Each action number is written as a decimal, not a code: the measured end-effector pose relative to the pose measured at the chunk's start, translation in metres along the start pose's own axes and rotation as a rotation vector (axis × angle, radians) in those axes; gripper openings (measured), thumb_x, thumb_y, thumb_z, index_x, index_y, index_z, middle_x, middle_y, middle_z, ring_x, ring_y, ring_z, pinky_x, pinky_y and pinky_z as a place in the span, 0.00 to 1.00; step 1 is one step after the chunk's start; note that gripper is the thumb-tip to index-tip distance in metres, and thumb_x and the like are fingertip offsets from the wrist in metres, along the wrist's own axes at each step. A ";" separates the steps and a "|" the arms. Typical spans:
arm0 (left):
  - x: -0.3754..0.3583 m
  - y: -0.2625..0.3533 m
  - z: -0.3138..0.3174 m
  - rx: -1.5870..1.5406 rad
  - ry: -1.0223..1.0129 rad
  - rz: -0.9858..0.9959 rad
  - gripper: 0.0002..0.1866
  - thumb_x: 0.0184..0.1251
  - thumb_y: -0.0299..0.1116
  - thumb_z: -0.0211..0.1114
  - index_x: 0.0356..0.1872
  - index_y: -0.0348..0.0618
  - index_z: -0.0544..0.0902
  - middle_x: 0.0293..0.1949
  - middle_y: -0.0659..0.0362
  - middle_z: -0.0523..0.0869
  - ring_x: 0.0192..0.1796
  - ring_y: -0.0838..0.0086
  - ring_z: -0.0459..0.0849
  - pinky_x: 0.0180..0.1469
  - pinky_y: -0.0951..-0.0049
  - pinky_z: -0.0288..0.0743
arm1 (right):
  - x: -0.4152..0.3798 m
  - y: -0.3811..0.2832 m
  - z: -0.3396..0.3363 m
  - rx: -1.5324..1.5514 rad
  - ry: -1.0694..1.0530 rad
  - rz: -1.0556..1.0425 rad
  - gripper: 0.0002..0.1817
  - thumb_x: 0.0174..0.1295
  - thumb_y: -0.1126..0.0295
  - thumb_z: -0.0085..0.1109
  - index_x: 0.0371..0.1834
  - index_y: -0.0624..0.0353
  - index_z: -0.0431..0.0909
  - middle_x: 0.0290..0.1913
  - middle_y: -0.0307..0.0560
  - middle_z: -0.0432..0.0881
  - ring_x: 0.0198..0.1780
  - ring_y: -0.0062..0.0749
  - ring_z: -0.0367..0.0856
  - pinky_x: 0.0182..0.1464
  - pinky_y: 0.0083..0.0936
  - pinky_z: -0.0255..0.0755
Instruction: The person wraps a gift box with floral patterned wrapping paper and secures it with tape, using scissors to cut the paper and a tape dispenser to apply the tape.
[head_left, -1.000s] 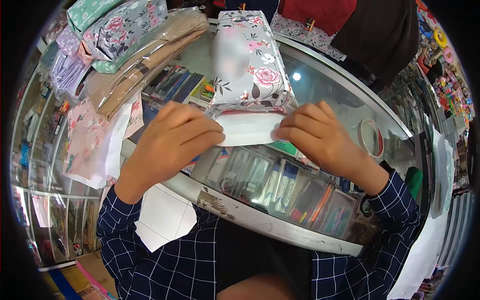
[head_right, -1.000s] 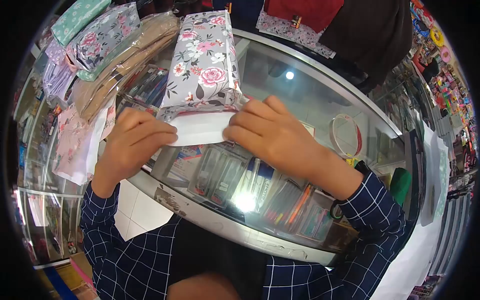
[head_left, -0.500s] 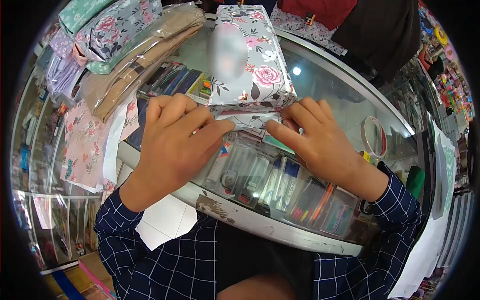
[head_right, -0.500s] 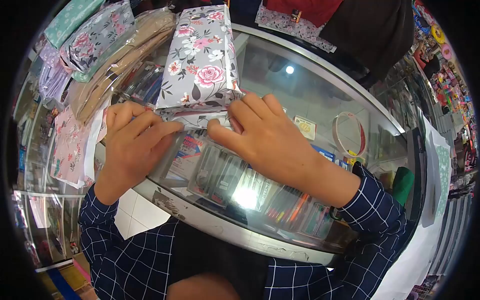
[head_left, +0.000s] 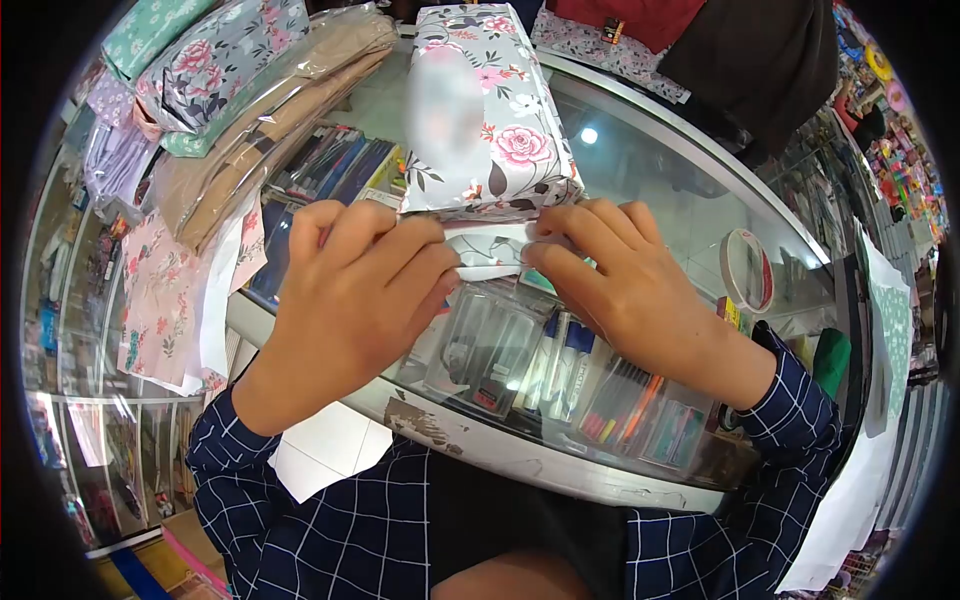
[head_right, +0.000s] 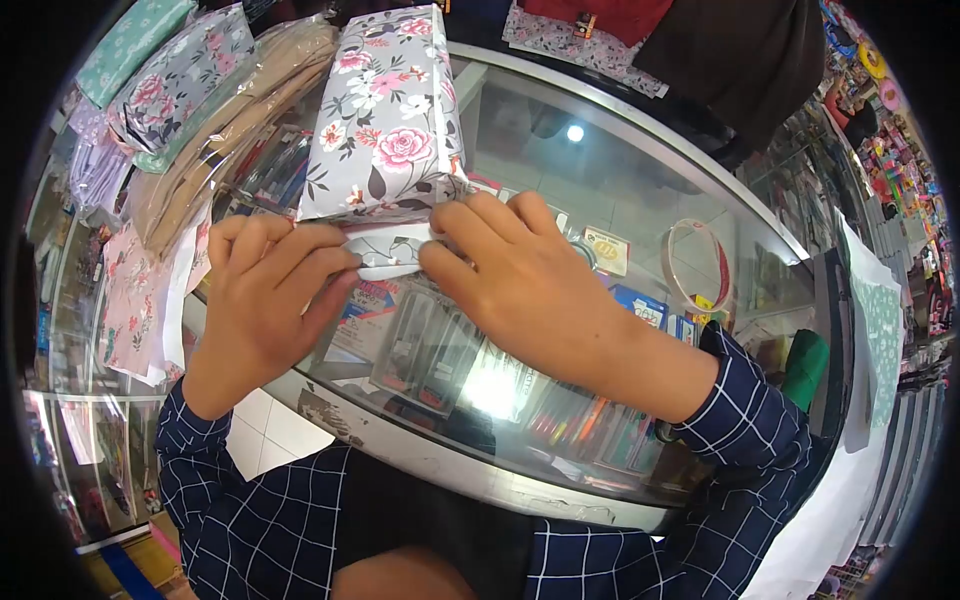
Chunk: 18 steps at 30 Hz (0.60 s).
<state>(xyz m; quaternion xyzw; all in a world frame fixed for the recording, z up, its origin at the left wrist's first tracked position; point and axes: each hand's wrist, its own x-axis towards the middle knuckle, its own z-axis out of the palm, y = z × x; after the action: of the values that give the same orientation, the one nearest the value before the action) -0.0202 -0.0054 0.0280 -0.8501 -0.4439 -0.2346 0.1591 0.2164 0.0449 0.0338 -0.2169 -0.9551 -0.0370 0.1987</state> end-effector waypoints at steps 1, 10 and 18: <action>-0.001 -0.002 -0.001 -0.026 0.005 -0.011 0.13 0.49 0.31 0.71 0.39 0.52 0.85 0.39 0.68 0.83 0.43 0.70 0.74 0.50 0.65 0.60 | -0.001 0.000 -0.001 0.019 -0.013 0.020 0.10 0.55 0.72 0.57 0.40 0.58 0.76 0.40 0.42 0.74 0.44 0.31 0.72 0.46 0.29 0.61; -0.020 -0.030 -0.015 -0.115 -0.062 0.238 0.17 0.35 0.28 0.70 0.34 0.51 0.88 0.45 0.64 0.86 0.41 0.72 0.76 0.48 0.69 0.63 | 0.002 0.011 -0.019 0.064 0.010 -0.177 0.19 0.50 0.70 0.64 0.46 0.58 0.75 0.39 0.42 0.76 0.42 0.34 0.74 0.48 0.33 0.62; 0.009 -0.014 -0.009 -0.259 0.016 -0.126 0.36 0.41 0.20 0.64 0.60 0.45 0.71 0.60 0.47 0.68 0.61 0.50 0.69 0.63 0.57 0.65 | 0.024 0.003 0.000 0.097 0.203 0.147 0.29 0.43 0.81 0.64 0.53 0.60 0.70 0.51 0.59 0.68 0.50 0.51 0.70 0.51 0.40 0.68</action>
<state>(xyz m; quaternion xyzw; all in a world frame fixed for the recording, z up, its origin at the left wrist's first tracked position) -0.0295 0.0043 0.0413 -0.8320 -0.4611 -0.3063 0.0368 0.1976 0.0573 0.0433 -0.2716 -0.9122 0.0021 0.3066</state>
